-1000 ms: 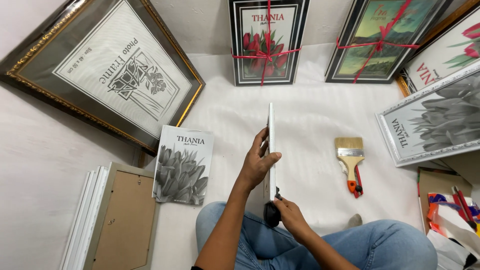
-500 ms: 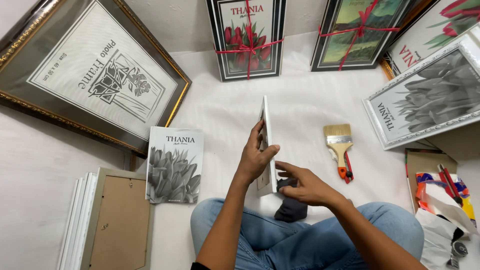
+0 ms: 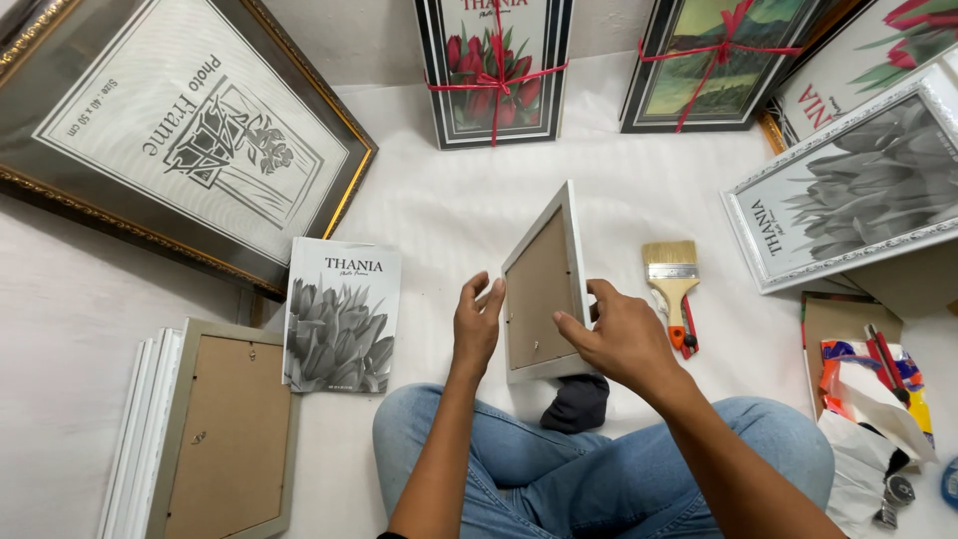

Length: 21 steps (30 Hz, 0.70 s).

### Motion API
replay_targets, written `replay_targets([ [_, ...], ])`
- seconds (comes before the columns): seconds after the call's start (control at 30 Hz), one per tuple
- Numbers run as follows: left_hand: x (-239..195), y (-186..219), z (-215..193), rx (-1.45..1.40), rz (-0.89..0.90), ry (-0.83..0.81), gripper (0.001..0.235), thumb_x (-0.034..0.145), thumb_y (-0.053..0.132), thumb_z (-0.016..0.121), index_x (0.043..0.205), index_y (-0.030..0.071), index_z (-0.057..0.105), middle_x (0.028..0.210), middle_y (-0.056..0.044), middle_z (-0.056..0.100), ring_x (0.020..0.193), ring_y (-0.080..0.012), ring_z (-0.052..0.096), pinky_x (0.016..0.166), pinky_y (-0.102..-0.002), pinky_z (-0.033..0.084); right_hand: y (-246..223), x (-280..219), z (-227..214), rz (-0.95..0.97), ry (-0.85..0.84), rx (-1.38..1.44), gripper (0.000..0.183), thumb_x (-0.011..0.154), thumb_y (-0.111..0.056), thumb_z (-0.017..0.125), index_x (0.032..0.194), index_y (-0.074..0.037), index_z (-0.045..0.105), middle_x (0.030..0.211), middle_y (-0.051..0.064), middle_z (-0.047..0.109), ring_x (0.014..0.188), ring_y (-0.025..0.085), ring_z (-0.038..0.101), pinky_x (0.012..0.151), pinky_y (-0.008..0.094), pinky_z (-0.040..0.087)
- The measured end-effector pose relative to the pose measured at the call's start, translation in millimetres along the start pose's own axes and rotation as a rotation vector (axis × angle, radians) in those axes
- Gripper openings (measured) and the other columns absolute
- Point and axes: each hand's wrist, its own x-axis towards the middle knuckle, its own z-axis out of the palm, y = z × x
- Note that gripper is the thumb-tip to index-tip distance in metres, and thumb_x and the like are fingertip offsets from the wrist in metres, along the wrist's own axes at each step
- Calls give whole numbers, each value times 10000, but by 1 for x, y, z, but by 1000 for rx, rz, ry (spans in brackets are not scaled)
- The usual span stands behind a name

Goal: Assembling a picture frame by inserting the artwork and backing board and securing the clips.

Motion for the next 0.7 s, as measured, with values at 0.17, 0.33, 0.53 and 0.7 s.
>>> replay_targets([
  [0.17, 26, -146, -23, 276, -232, -34, 716, 952, 468, 634, 1502, 53, 439, 1504, -246, 482, 1357, -365, 545, 1108, -508, 472, -6, 1, 2, -11, 58, -203, 595, 902, -455, 639, 1222, 45, 617, 865, 293, 745, 859, 478, 751, 731, 572, 580],
  [0.33, 36, -177, -20, 534, -289, -124, 723, 867, 347, 633, 1505, 62, 447, 1458, -238, 555, 1354, -369, 552, 1096, -505, 471, 5, 9, 12, 30, 53, -275, 491, 900, -452, 613, 1092, 0, 602, 859, 288, 732, 881, 507, 734, 764, 597, 569],
  [0.53, 42, -184, -13, 573, -296, -194, 675, 841, 311, 638, 1469, 97, 519, 1304, -143, 680, 1280, -327, 621, 1039, -465, 520, 28, 23, 20, 75, 36, -419, 405, 902, -432, 580, 1012, -43, 586, 827, 232, 726, 868, 483, 741, 758, 564, 580],
  [0.7, 37, -173, -8, 628, -227, -198, 600, 842, 194, 582, 1403, -14, 545, 1272, -212, 665, 1263, -402, 618, 1057, -513, 499, 50, 29, 33, 136, 87, -434, 330, 901, -347, 515, 1054, -57, 483, 828, 209, 699, 867, 506, 729, 791, 611, 566],
])
